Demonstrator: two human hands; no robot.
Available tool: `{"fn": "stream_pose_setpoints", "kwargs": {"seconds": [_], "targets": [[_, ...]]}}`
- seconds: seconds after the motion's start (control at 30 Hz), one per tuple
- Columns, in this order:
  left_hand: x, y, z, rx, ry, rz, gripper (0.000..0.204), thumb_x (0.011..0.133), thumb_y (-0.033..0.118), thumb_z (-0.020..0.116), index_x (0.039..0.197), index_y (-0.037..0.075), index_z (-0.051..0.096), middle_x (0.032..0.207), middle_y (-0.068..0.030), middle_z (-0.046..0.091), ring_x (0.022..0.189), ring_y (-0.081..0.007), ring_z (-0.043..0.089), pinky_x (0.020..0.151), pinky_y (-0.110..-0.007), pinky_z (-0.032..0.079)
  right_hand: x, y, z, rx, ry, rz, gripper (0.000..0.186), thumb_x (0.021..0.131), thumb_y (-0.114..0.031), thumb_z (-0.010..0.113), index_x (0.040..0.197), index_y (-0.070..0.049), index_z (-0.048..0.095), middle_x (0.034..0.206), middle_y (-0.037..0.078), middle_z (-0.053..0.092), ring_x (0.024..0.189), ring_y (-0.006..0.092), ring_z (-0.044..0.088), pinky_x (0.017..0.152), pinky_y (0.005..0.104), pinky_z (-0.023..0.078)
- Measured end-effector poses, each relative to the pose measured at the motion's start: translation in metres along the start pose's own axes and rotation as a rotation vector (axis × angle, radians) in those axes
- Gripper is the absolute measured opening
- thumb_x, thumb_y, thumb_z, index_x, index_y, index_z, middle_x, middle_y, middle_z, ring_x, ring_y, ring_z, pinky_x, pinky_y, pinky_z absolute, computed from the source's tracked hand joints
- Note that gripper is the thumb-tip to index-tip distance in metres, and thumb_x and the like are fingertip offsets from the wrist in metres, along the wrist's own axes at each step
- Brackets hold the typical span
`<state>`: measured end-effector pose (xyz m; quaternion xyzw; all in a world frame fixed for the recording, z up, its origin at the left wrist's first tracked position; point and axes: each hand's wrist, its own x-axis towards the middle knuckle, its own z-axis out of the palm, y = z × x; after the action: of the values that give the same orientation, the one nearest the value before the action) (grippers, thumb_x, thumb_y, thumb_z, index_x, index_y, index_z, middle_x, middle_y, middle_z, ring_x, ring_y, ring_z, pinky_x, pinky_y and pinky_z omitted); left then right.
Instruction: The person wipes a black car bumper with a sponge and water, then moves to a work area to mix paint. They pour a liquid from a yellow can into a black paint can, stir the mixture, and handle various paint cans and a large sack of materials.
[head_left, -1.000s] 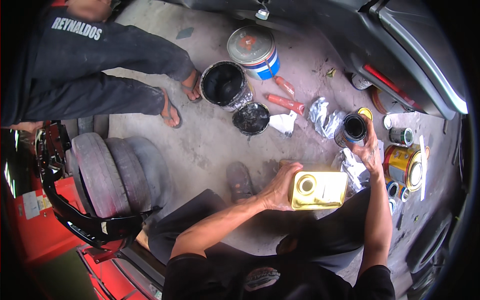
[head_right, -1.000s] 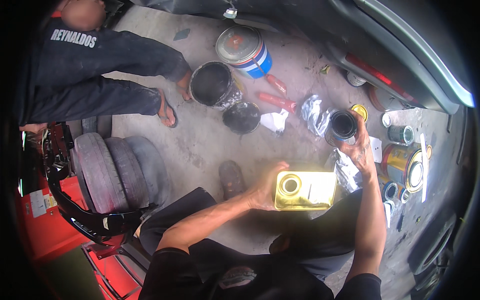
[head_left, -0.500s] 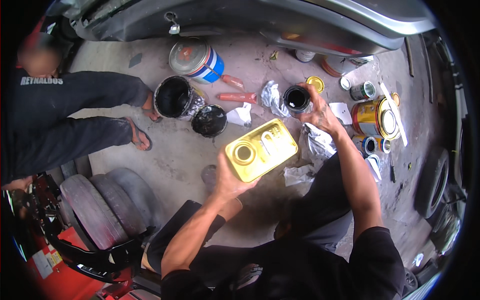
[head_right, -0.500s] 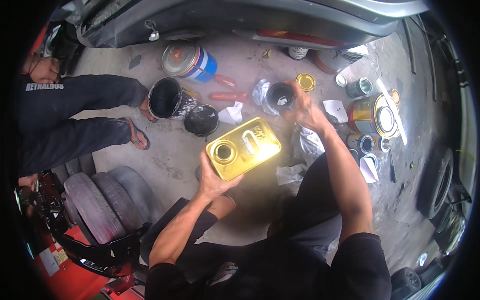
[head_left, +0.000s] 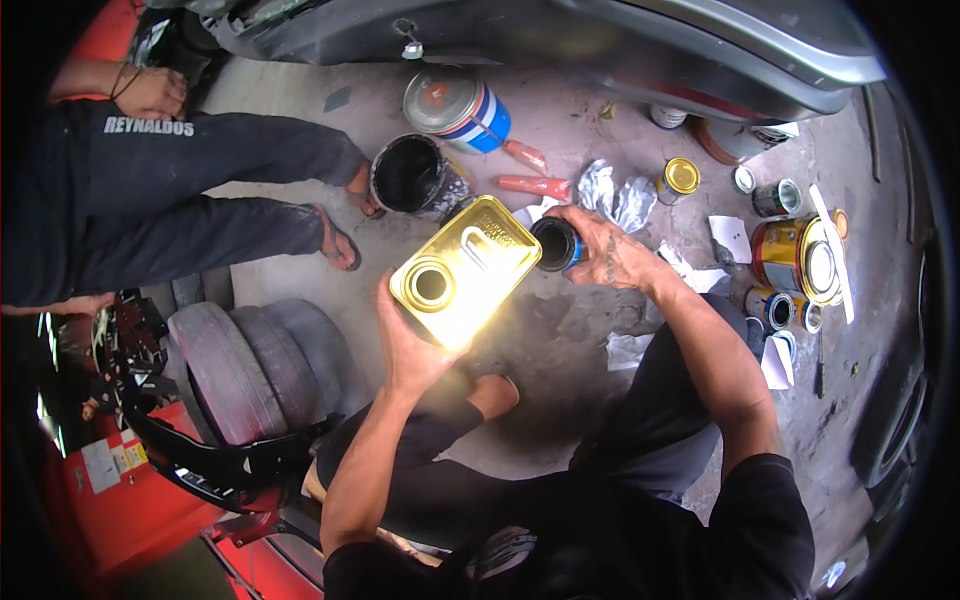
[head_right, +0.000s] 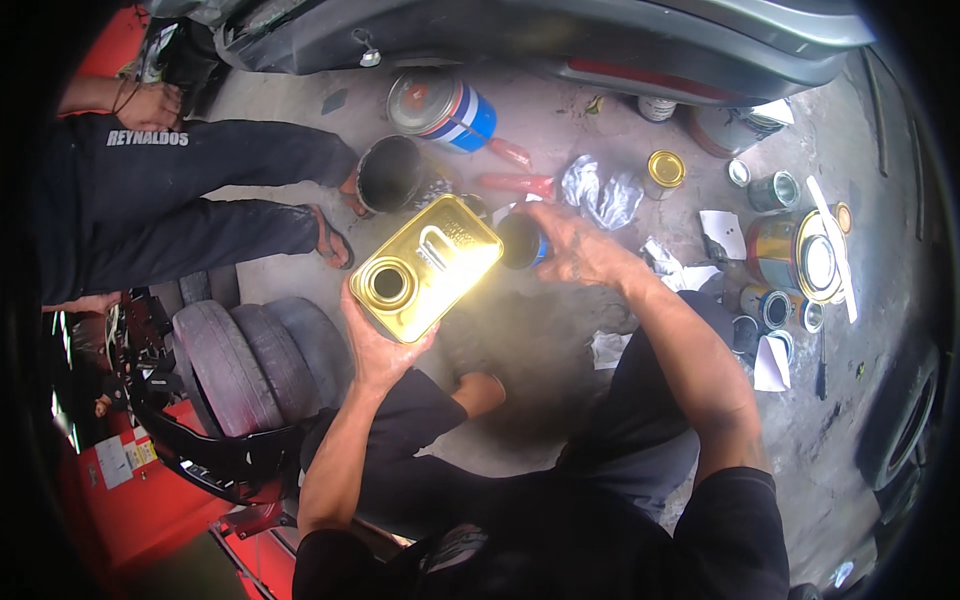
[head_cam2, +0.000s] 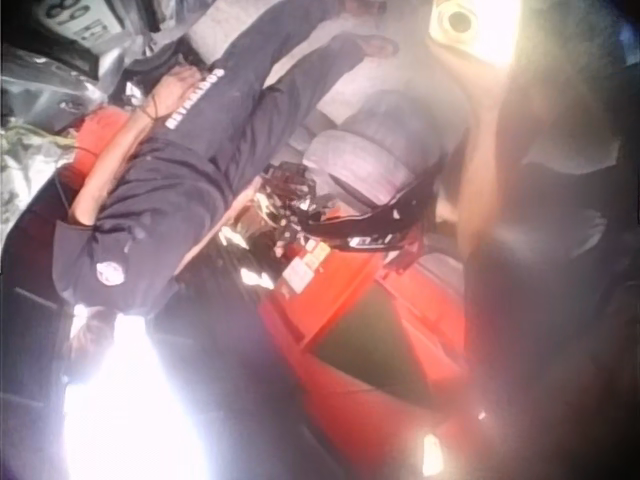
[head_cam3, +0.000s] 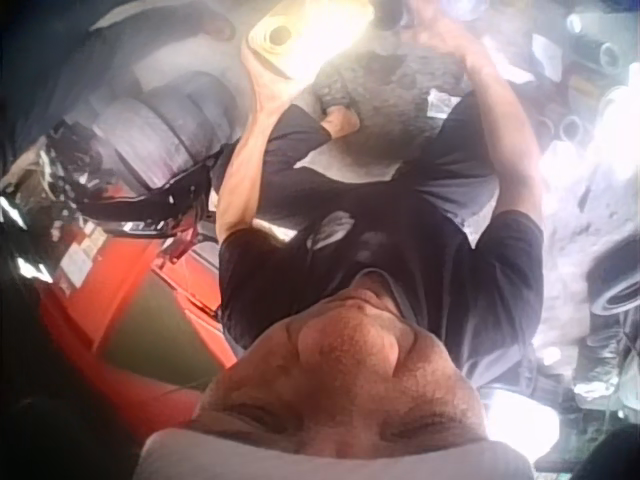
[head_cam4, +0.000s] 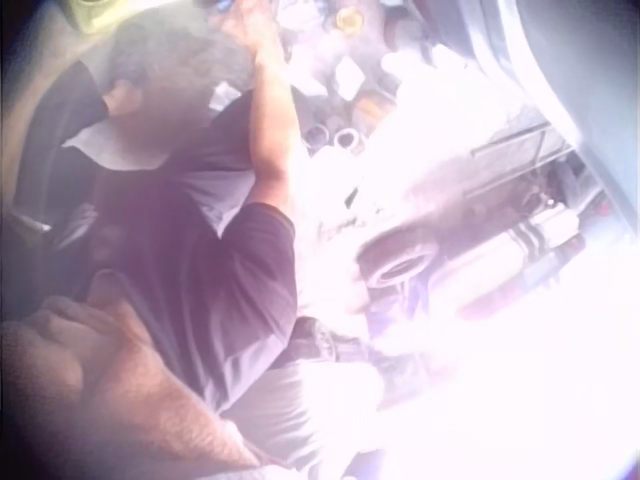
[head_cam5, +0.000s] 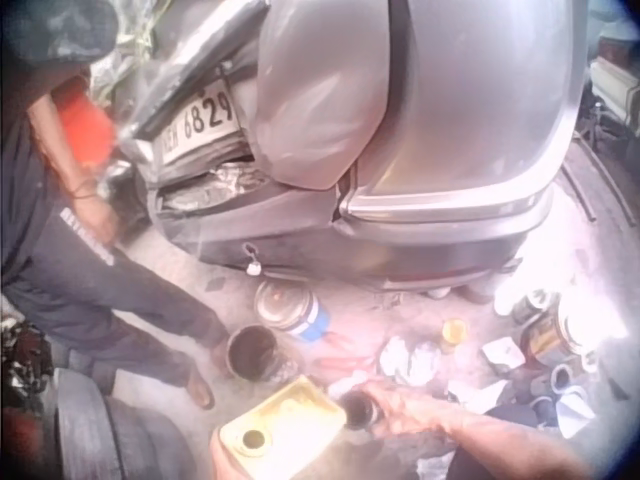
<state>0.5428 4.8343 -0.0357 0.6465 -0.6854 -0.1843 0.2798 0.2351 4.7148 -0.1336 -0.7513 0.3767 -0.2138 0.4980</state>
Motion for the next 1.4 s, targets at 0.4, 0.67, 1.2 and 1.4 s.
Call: {"fn": "stream_pose_setpoints", "kwargs": {"seconds": [0.4,0.67,1.2,1.4], "targets": [[-0.004,-0.015,-0.026,0.341,-0.006,0.189,0.115,0.065,0.036,0.096,0.150,-0.005,0.030,0.133,-0.0285,0.048,0.123,-0.0469,0.048,0.104,-0.057,0.041,0.020,-0.014,0.040,-0.193,-0.015,-0.137,0.083,0.076,-0.019,0.080,0.149,-0.006,0.043,0.138,0.026,0.058,0.121,0.0416,0.062,0.104,0.0480,0.050],[-0.009,-0.021,-0.037,0.469,-0.040,0.229,0.116,0.063,0.040,0.096,0.148,-0.004,0.033,0.134,-0.0291,0.047,0.121,-0.0491,0.049,0.103,-0.060,0.041,0.028,-0.018,0.056,-0.070,-0.112,-0.062,0.082,0.073,-0.015,0.081,0.146,-0.004,0.045,0.141,0.024,0.056,0.125,0.0428,0.059,0.110,0.0484,0.047],[-0.019,-0.016,-0.056,0.545,-0.089,0.243,0.117,0.063,0.034,0.096,0.152,-0.002,0.030,0.136,-0.0273,0.048,0.121,-0.0458,0.051,0.103,-0.058,0.043,0.030,-0.029,0.071,-0.046,-0.206,-0.026,0.087,0.076,-0.012,0.081,0.152,-0.007,0.038,0.143,0.027,0.051,0.133,0.0456,0.052,0.112,0.0490,0.046],[-0.019,-0.012,-0.061,0.533,-0.119,0.228,0.114,0.063,0.033,0.096,0.151,-0.002,0.032,0.136,-0.0269,0.048,0.121,-0.0467,0.051,0.104,-0.058,0.042,0.031,-0.022,0.075,-0.064,-0.198,-0.097,0.085,0.077,-0.009,0.079,0.151,-0.007,0.039,0.144,0.025,0.051,0.130,0.0447,0.055,0.110,0.0485,0.048]]}}
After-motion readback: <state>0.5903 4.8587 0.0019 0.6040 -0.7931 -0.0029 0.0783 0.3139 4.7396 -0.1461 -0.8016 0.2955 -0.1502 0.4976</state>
